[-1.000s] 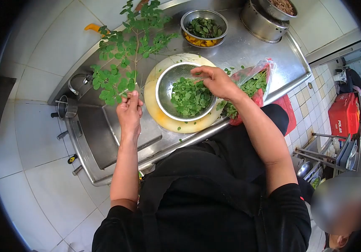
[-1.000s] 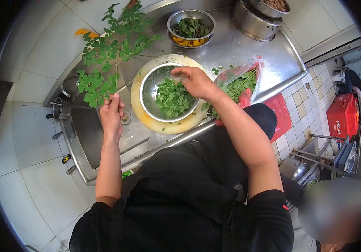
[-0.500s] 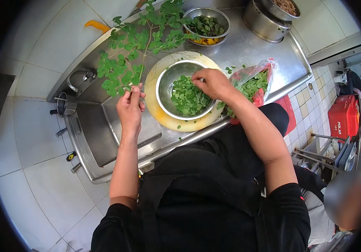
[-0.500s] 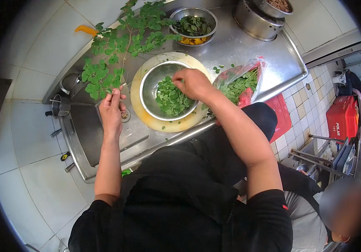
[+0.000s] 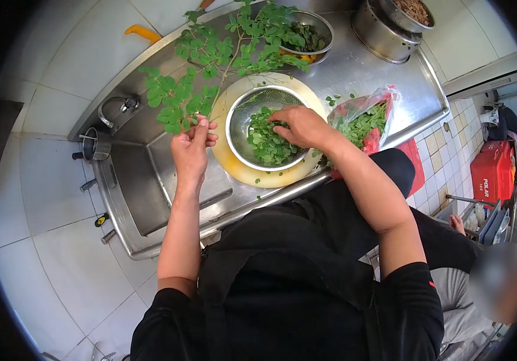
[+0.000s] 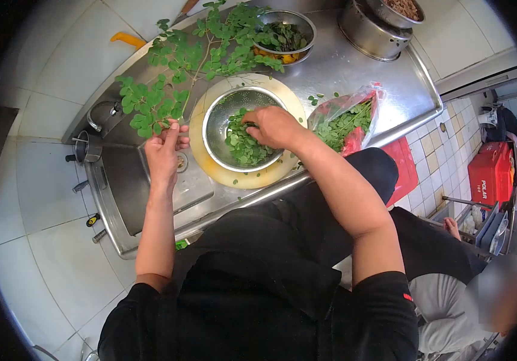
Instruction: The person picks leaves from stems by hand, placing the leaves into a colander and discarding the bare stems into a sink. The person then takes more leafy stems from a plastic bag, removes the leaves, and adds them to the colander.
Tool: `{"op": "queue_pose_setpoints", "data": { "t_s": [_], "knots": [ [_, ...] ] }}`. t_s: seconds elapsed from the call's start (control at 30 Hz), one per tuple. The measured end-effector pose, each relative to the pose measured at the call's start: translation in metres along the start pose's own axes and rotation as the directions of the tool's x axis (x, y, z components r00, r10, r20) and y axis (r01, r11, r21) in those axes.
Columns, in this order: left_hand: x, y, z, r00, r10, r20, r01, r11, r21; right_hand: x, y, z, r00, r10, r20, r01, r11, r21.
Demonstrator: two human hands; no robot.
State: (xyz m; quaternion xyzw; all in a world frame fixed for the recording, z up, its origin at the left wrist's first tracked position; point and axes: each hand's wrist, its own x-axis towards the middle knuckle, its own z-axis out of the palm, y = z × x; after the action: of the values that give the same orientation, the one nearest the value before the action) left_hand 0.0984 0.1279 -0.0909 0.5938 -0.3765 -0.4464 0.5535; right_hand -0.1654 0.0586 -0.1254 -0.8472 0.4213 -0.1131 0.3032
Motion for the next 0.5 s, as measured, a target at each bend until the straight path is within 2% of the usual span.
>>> {"op": "queue_pose_setpoints", "data": {
  "t_s": [0.1, 0.17, 0.2, 0.23, 0.27, 0.3, 0.37, 0.4, 0.47, 0.5],
  "knots": [
    [0.003, 0.002, -0.003, 1.000, 0.028, -0.005, -0.028, 0.999, 0.038, -0.002, -0.009, -0.017, 0.999, -0.027, -0.039, 0.024, 0.998, -0.066],
    [0.005, 0.002, -0.005, 1.000, 0.016, -0.004, -0.015, 0.998, 0.056, 0.000, -0.023, -0.030, 0.976, 0.212, 0.055, -0.215, 0.976, 0.046],
    [0.006, 0.002, -0.007, 1.000, 0.005, -0.009, -0.004, 0.997, 0.073, 0.000, -0.015, -0.023, 0.976, 0.211, 0.055, -0.214, 0.976, 0.044],
    [0.007, 0.003, -0.009, 1.000, 0.006, -0.011, -0.005, 0.997, 0.073, 0.000, 0.000, -0.011, 0.996, 0.022, -0.085, -0.019, 0.999, 0.032],
    [0.008, 0.003, -0.010, 1.000, 0.004, -0.001, -0.004, 0.996, 0.085, 0.001, 0.003, -0.008, 0.961, -0.168, -0.219, 0.171, 0.985, -0.006],
    [0.009, 0.003, -0.011, 1.000, 0.002, 0.011, -0.003, 0.995, 0.097, 0.002, 0.006, -0.006, 0.961, -0.167, -0.219, 0.170, 0.985, -0.006],
    [0.012, 0.002, -0.014, 1.000, 0.010, 0.003, -0.010, 0.994, 0.109, 0.003, 0.004, -0.008, 0.993, -0.020, -0.119, 0.020, 1.000, 0.003],
    [0.012, 0.002, -0.015, 1.000, 0.018, -0.008, -0.017, 0.993, 0.121, 0.002, -0.002, -0.012, 0.993, -0.019, -0.118, 0.019, 1.000, 0.003],
    [0.012, 0.002, -0.014, 1.000, 0.020, -0.021, -0.018, 0.993, 0.118, 0.001, -0.013, -0.020, 0.974, 0.225, 0.008, -0.225, 0.974, 0.013],
    [0.011, 0.003, -0.014, 0.999, 0.025, -0.033, -0.021, 0.993, 0.116, 0.000, -0.008, -0.014, 0.975, 0.223, 0.009, -0.223, 0.975, 0.012]
  ]
}}
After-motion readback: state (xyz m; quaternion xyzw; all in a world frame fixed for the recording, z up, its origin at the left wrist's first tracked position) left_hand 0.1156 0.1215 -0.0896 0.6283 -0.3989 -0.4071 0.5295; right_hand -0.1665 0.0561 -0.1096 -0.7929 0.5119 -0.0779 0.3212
